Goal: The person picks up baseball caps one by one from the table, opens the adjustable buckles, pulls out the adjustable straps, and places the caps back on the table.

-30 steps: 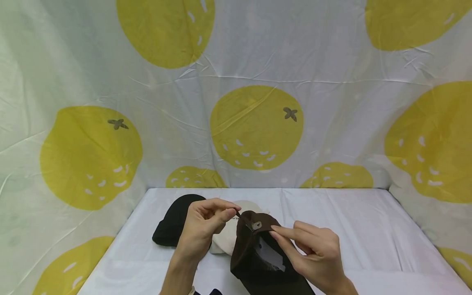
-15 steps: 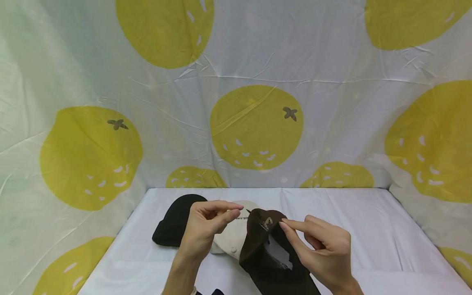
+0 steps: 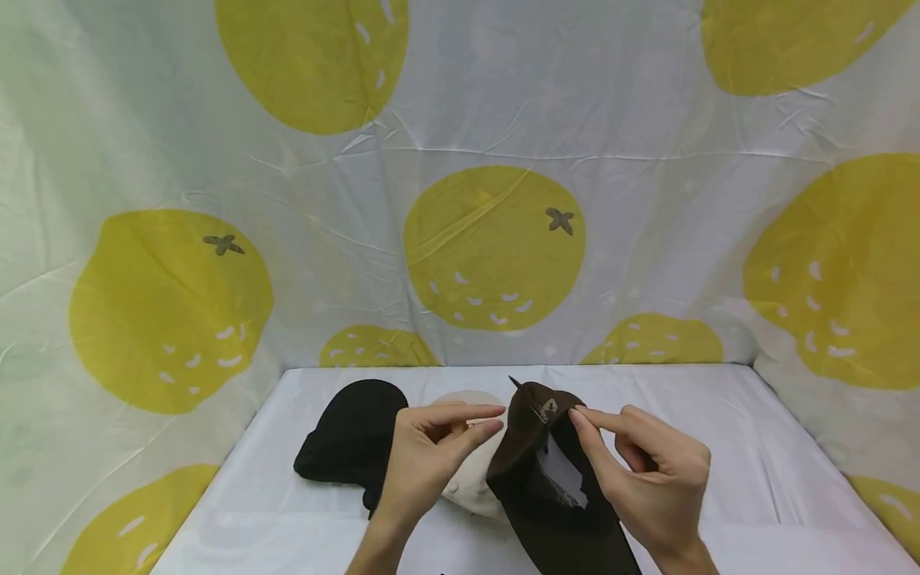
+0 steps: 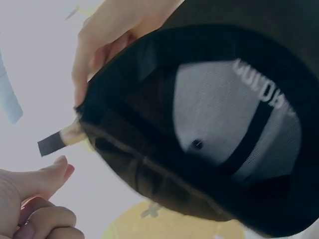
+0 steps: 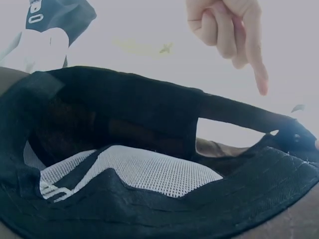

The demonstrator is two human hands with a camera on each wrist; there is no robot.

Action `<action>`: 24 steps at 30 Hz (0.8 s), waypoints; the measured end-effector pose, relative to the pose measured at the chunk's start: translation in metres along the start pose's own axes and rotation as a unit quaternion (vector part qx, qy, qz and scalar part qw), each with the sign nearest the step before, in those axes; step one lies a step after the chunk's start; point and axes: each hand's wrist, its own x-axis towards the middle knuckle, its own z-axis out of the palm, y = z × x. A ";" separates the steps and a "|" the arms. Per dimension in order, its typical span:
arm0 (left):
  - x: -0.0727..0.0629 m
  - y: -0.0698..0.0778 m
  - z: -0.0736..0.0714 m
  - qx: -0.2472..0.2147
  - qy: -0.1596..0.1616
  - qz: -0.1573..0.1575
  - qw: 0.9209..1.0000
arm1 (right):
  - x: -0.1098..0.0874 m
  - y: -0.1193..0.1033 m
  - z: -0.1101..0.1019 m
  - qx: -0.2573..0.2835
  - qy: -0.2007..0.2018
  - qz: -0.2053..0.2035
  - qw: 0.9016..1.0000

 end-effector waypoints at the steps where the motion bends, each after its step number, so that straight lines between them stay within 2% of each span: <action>1: -0.001 -0.001 0.004 0.004 -0.006 0.010 1.000 | 0.000 0.000 0.000 -0.003 0.001 0.003 1.000; 3: -0.002 -0.002 0.010 0.012 -0.014 0.016 1.000 | 0.000 0.000 -0.001 -0.009 0.005 0.008 1.000; 9: -0.004 -0.002 0.021 0.020 -0.012 -0.016 1.000 | 0.000 0.000 -0.002 -0.019 0.018 0.011 1.000; 14: -0.004 -0.001 0.022 0.013 -0.018 0.000 1.000 | 0.000 0.000 -0.001 -0.021 0.020 0.015 0.999; 21: -0.005 0.000 0.025 0.010 -0.022 -0.011 1.000 | -0.001 -0.001 0.000 -0.024 0.018 0.017 0.999; 24: -0.005 0.000 0.027 0.011 -0.022 -0.004 1.000 | -0.001 -0.001 0.000 -0.023 0.016 0.015 0.999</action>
